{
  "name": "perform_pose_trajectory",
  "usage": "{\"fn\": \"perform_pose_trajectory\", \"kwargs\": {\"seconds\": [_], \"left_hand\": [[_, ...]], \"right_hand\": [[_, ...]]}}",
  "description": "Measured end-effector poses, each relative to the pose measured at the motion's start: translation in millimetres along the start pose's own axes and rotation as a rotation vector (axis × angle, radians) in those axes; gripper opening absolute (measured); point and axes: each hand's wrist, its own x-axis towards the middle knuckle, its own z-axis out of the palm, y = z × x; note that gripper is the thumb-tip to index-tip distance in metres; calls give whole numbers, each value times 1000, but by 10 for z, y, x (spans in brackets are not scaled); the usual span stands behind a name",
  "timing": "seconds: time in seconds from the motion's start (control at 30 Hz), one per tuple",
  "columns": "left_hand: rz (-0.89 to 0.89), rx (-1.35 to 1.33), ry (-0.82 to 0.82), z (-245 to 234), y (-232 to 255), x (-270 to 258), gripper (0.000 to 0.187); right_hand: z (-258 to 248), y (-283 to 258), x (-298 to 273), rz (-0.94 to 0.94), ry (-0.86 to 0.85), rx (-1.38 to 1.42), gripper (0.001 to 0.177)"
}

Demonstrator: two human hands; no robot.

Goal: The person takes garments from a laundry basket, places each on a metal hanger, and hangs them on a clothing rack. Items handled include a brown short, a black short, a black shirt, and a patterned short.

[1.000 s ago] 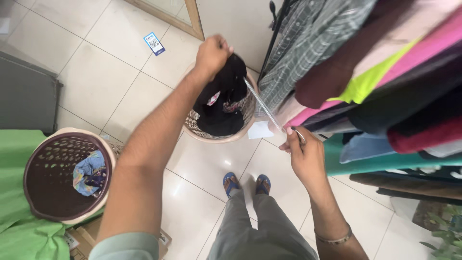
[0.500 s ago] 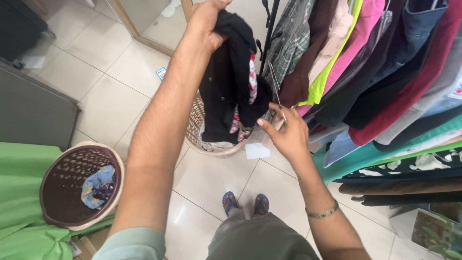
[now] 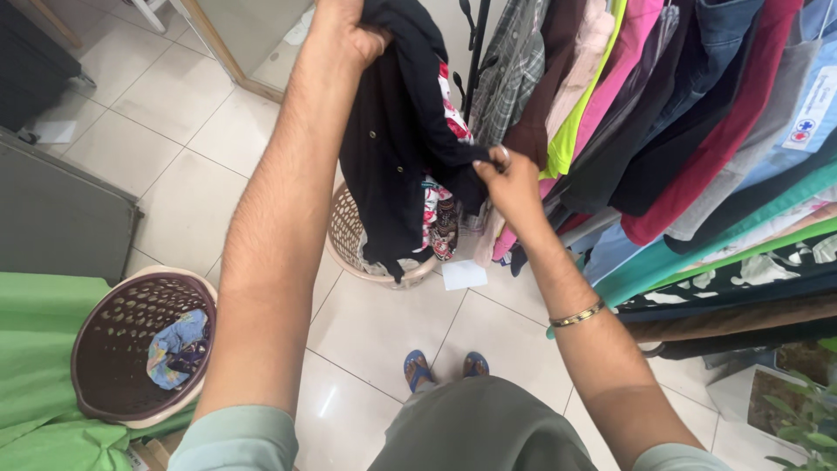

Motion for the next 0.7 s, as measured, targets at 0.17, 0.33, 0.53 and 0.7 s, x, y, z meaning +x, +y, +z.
{"fn": "perform_pose_trajectory", "kwargs": {"seconds": [0.17, 0.33, 0.53, 0.7], "left_hand": [[12, 86, -9, -301, -61, 435, 46], [-42, 320, -48, -672, -268, 548, 58], [18, 696, -99, -991, -692, -38, 76], [-91, 761, -14, -1353, -1061, -766, 90]], "right_hand": [[-202, -559, 121, -7, -55, 342, 11], [-198, -922, 331, -44, -140, 430, 13], [394, -611, 882, 277, -270, 353, 40], [883, -120, 818, 459, -364, 317, 28]]}}
